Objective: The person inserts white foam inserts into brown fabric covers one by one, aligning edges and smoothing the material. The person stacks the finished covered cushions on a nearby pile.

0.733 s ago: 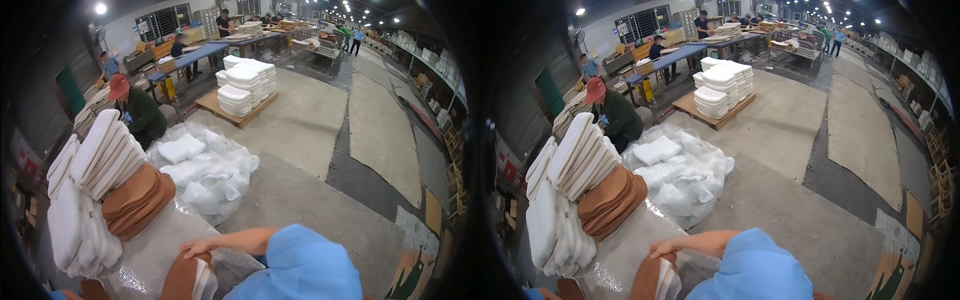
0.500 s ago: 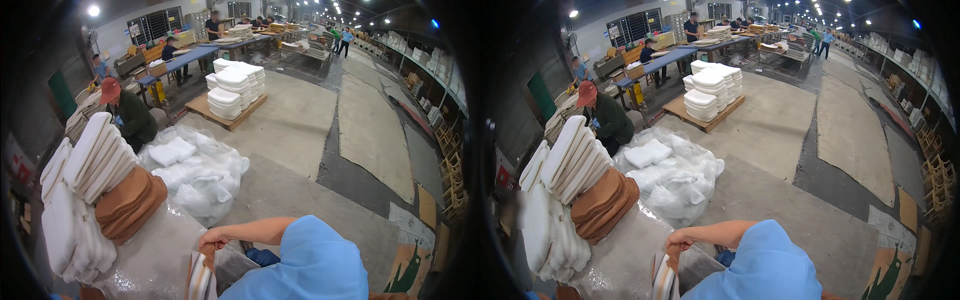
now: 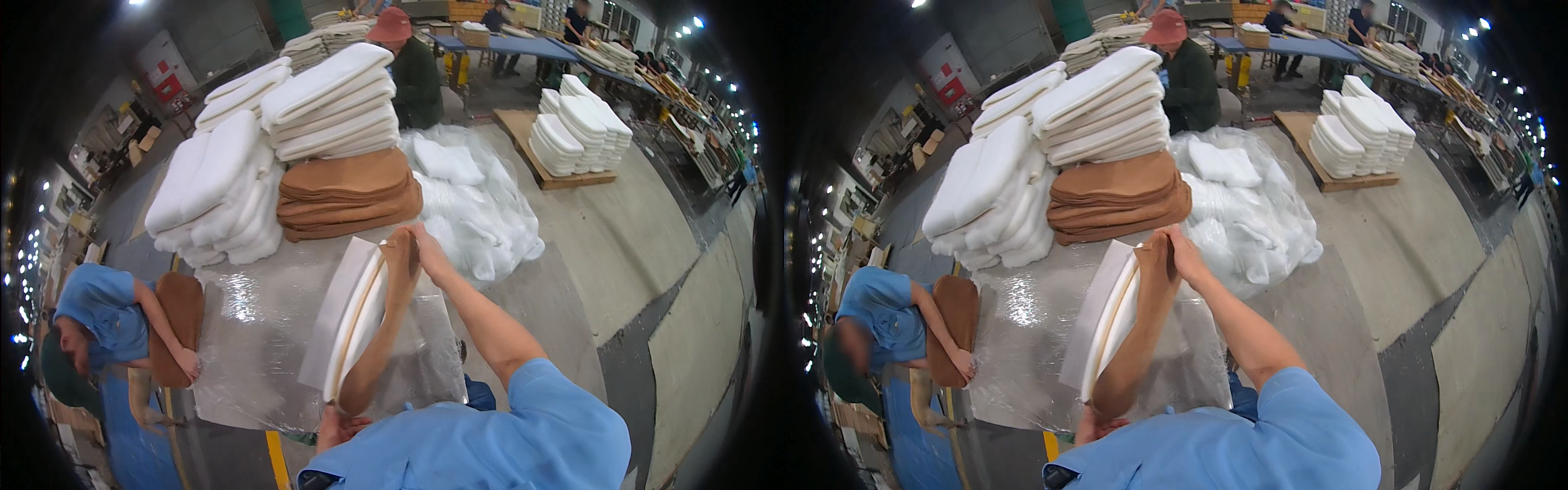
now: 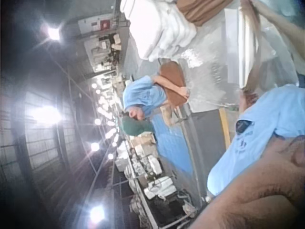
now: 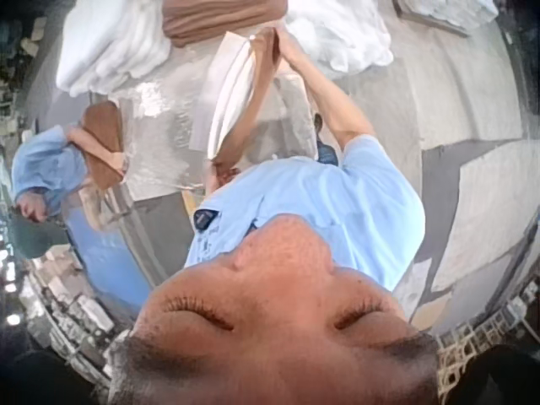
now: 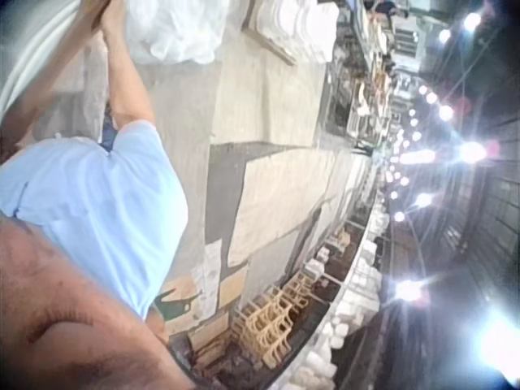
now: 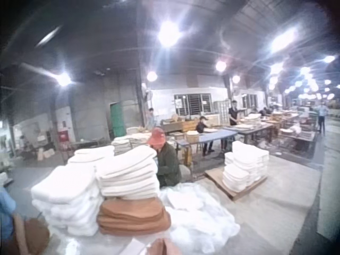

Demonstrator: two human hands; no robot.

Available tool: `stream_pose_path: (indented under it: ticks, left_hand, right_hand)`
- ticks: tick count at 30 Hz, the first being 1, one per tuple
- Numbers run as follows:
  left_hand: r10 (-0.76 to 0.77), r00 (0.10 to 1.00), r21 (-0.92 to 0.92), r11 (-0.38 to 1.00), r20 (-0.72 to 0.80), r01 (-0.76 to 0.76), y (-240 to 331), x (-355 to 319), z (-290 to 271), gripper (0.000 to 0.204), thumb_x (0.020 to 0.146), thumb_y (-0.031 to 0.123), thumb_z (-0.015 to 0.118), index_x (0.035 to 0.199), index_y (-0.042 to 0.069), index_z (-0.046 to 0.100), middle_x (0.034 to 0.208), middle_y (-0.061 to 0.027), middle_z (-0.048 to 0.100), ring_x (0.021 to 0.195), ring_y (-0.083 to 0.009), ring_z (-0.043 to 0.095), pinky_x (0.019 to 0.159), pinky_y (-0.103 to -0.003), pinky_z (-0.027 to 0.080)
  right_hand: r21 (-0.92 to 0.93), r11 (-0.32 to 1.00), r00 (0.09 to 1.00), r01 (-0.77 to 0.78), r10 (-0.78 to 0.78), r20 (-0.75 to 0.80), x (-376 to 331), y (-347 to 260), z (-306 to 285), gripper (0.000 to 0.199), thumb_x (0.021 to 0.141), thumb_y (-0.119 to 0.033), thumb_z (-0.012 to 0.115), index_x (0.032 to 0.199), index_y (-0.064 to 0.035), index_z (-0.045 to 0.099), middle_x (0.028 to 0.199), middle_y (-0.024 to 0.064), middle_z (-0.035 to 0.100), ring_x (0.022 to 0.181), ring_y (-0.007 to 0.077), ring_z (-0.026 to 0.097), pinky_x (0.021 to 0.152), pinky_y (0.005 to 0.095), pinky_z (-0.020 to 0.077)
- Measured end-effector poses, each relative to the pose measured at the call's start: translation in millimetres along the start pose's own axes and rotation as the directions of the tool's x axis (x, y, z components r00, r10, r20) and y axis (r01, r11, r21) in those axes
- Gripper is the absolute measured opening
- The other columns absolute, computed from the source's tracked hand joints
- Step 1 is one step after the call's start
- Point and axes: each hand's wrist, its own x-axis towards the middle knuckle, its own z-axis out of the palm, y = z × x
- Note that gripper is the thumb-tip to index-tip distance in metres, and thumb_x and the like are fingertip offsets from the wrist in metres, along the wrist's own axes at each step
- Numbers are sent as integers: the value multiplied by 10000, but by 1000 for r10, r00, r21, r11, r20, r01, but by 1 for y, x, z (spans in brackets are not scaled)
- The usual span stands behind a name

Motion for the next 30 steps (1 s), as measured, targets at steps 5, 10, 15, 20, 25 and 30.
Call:
stream_pose_path:
  ticks: [5,10,15,20,25,30]
  left_hand:
    - [169,927,687,630,334,-363,-11,26,40,614,1006,163,732,1522,24,431,1339,-215,662,1175,-262,676,1009,-415,550]
    - [91,855,410,848,511,-336,1,38,34,628,1022,176,701,1556,18,411,1410,-168,620,1257,-224,621,1080,-376,489]
    - [112,884,188,957,454,-218,15,77,60,633,1054,241,654,1577,5,386,1444,-143,599,1301,-215,592,1102,-381,477]
    - [250,814,72,939,524,-335,80,138,158,626,1063,258,621,1584,-9,400,1532,-146,536,1332,-231,576,1135,-372,444]
    - [565,666,258,636,487,-728,151,212,265,593,1045,118,575,1602,16,401,1550,-160,552,1378,-234,561,1140,-351,426]
    - [616,596,572,272,515,-774,182,244,304,397,965,118,650,1355,54,688,1331,-143,714,1226,-248,673,1048,-342,500]
  right_hand:
    - [-38,997,997,-73,72,-27,19,15,-42,531,1116,-499,419,1446,-127,606,1287,49,667,1185,176,582,945,354,472]
    - [4,973,973,-230,230,9,3,13,-46,574,1062,-448,580,1545,-148,504,1324,31,647,1117,168,603,898,304,478]
    - [-26,986,978,-166,168,120,-18,-6,-50,892,951,-371,762,1664,-103,297,1479,118,564,1229,207,579,983,360,490]
    - [-263,965,989,-14,52,137,-33,-1,-43,1182,812,-281,893,1674,28,145,1597,222,453,1361,290,551,1094,394,469]
    - [-322,946,999,-33,38,10,-34,-10,-34,1051,809,-215,855,1641,49,269,1512,244,555,1160,319,683,1002,383,532]
    - [-581,812,996,-63,15,-87,-18,-20,-42,494,917,-248,723,1334,5,651,1034,166,739,826,244,711,712,386,567]
